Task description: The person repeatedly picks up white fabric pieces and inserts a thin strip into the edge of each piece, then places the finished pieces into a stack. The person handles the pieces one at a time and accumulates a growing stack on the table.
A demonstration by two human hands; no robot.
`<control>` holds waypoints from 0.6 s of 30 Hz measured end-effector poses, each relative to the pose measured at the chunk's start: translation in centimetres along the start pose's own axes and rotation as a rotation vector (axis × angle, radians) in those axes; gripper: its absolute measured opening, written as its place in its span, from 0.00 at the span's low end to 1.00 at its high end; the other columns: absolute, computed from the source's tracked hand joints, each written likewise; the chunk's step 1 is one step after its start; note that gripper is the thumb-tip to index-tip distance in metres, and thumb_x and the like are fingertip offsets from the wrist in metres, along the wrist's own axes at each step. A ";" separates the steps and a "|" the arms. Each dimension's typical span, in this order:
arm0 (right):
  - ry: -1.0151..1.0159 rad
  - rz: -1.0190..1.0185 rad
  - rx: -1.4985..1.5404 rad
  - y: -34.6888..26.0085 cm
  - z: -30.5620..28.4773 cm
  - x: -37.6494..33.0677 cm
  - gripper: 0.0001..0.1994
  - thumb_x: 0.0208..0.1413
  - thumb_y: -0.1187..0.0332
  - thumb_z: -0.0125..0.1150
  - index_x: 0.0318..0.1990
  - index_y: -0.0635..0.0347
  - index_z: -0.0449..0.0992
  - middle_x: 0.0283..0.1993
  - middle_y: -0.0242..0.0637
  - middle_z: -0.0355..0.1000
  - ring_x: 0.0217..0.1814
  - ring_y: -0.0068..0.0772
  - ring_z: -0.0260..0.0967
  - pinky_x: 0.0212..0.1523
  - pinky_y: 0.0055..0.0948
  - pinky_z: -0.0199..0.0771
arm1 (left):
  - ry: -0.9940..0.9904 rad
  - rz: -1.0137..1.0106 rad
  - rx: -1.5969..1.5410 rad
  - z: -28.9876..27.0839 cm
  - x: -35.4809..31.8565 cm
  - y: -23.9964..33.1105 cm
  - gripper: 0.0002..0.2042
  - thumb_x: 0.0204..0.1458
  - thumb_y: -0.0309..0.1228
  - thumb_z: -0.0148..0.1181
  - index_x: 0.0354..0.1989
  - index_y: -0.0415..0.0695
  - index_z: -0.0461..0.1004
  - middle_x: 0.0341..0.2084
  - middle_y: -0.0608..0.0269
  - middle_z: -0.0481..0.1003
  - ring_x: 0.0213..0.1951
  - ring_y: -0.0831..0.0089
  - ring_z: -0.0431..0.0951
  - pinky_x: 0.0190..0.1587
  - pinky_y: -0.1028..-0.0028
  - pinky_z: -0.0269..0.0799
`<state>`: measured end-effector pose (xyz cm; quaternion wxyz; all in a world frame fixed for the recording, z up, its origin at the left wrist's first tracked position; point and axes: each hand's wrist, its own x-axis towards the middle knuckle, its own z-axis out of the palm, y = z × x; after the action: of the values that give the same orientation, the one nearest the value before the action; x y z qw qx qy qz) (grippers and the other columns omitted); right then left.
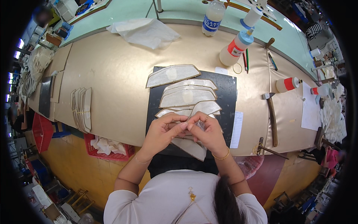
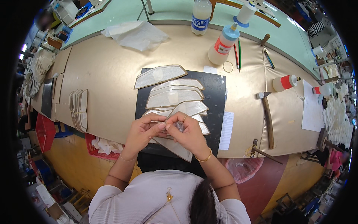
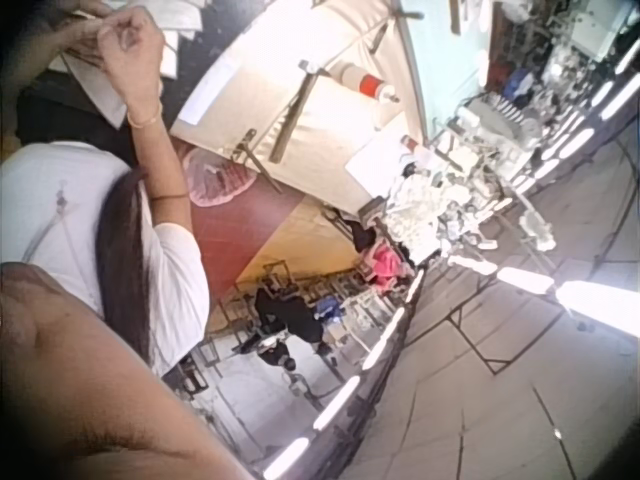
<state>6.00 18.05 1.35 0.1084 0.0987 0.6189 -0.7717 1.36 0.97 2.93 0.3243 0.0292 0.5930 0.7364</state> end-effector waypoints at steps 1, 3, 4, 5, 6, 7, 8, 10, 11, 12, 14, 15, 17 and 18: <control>0.016 0.020 0.017 -0.1 0.0 -0.1 0.08 0.56 0.66 0.61 0.34 0.61 0.74 0.27 0.26 0.71 0.18 0.11 0.62 0.18 0.14 0.62 | 0.003 0.020 0.024 -0.1 0.1 0.0 0.11 0.54 0.21 0.57 0.46 0.36 0.76 0.40 0.57 0.75 0.38 0.72 0.77 0.40 0.76 0.77; 0.051 0.064 0.050 -0.4 0.1 -0.2 0.09 0.57 0.65 0.61 0.34 0.62 0.74 0.27 0.27 0.72 0.19 0.11 0.62 0.18 0.14 0.62 | 0.011 0.167 0.260 -0.1 0.0 0.1 0.11 0.54 0.20 0.57 0.45 0.36 0.76 0.39 0.57 0.75 0.36 0.74 0.77 0.38 0.78 0.76; 0.050 0.064 0.033 -0.4 0.0 -0.2 0.09 0.57 0.65 0.61 0.34 0.62 0.74 0.27 0.27 0.72 0.19 0.11 0.62 0.18 0.14 0.63 | 0.014 0.239 0.377 0.0 -0.1 0.1 0.11 0.53 0.19 0.57 0.45 0.37 0.76 0.39 0.57 0.76 0.35 0.74 0.77 0.36 0.79 0.76; 0.050 0.064 0.015 -0.3 -0.1 -0.2 0.09 0.57 0.64 0.61 0.34 0.62 0.75 0.27 0.27 0.72 0.19 0.11 0.62 0.18 0.14 0.63 | 0.020 0.276 0.464 0.1 -0.2 0.3 0.11 0.53 0.19 0.57 0.45 0.37 0.77 0.38 0.58 0.76 0.35 0.75 0.77 0.35 0.79 0.75; 0.048 0.064 -0.002 -0.3 -0.1 -0.2 0.10 0.57 0.64 0.62 0.34 0.62 0.75 0.27 0.27 0.72 0.19 0.11 0.63 0.18 0.14 0.63 | 0.027 0.312 0.551 0.3 -0.4 0.6 0.12 0.53 0.18 0.57 0.45 0.38 0.77 0.38 0.58 0.77 0.34 0.76 0.77 0.34 0.80 0.74; 0.048 0.068 -0.009 -0.2 -0.2 -0.2 0.10 0.57 0.64 0.62 0.34 0.62 0.75 0.27 0.26 0.72 0.19 0.11 0.62 0.18 0.14 0.63 | 0.034 0.348 0.638 0.4 -0.5 0.7 0.12 0.52 0.18 0.57 0.45 0.39 0.77 0.37 0.58 0.77 0.34 0.77 0.76 0.33 0.80 0.73; 0.049 0.073 -0.016 -0.1 -0.2 -0.2 0.09 0.57 0.64 0.62 0.34 0.62 0.75 0.26 0.26 0.72 0.19 0.11 0.62 0.18 0.14 0.63 | 0.039 0.380 0.671 0.4 -0.5 0.6 0.12 0.52 0.18 0.57 0.46 0.39 0.77 0.37 0.58 0.77 0.33 0.77 0.76 0.33 0.80 0.72; 0.039 0.085 0.001 -0.2 -0.2 -0.1 0.08 0.57 0.66 0.61 0.34 0.62 0.74 0.26 0.27 0.71 0.19 0.11 0.62 0.18 0.13 0.62 | 0.052 0.446 0.741 0.4 -0.5 0.5 0.13 0.52 0.17 0.56 0.46 0.41 0.78 0.36 0.58 0.77 0.32 0.78 0.76 0.31 0.80 0.71; 0.030 0.094 0.025 -0.4 -0.1 -0.1 0.07 0.57 0.68 0.61 0.33 0.63 0.74 0.26 0.27 0.71 0.19 0.11 0.62 0.18 0.13 0.62 | 0.042 0.418 0.692 0.3 -0.5 0.4 0.13 0.52 0.17 0.56 0.46 0.40 0.77 0.36 0.58 0.77 0.33 0.78 0.76 0.32 0.80 0.71; 0.022 0.101 0.048 -0.5 -0.1 -0.1 0.06 0.57 0.69 0.60 0.33 0.63 0.73 0.26 0.28 0.70 0.19 0.11 0.61 0.19 0.13 0.61 | 0.032 0.391 0.643 0.2 -0.6 0.4 0.13 0.52 0.17 0.56 0.46 0.40 0.77 0.36 0.58 0.77 0.33 0.78 0.76 0.32 0.80 0.71; 0.013 0.109 0.086 -0.6 0.0 -0.1 0.06 0.57 0.70 0.60 0.33 0.63 0.73 0.26 0.27 0.70 0.19 0.11 0.61 0.19 0.13 0.61 | 0.001 0.361 0.541 -0.2 -0.5 0.0 0.12 0.53 0.17 0.55 0.46 0.38 0.77 0.36 0.58 0.77 0.35 0.77 0.76 0.34 0.80 0.72; 0.010 0.112 0.104 -0.6 0.0 -0.1 0.06 0.56 0.70 0.60 0.33 0.63 0.73 0.26 0.27 0.70 0.20 0.11 0.61 0.19 0.13 0.61 | -0.021 0.357 0.486 -0.5 -0.3 -0.3 0.12 0.54 0.18 0.55 0.46 0.38 0.77 0.36 0.58 0.76 0.36 0.77 0.76 0.35 0.80 0.73; -0.015 0.113 0.136 -0.3 -0.2 -0.1 0.06 0.56 0.68 0.61 0.33 0.62 0.74 0.27 0.27 0.71 0.20 0.11 0.61 0.19 0.13 0.62 | -0.040 0.293 0.350 -0.8 -0.3 -0.7 0.11 0.55 0.19 0.55 0.46 0.37 0.76 0.37 0.59 0.76 0.37 0.77 0.76 0.37 0.80 0.73; -0.028 0.114 0.153 -0.2 -0.3 -0.1 0.07 0.55 0.67 0.61 0.33 0.62 0.75 0.27 0.27 0.71 0.20 0.11 0.62 0.20 0.13 0.63 | -0.037 0.233 0.270 -0.7 -0.3 -0.7 0.11 0.55 0.19 0.55 0.46 0.36 0.76 0.36 0.59 0.75 0.36 0.77 0.76 0.38 0.79 0.74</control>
<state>6.00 18.41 1.48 0.1528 0.1309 0.5499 -0.8106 1.61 0.26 2.22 0.2408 0.1545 0.6730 0.6821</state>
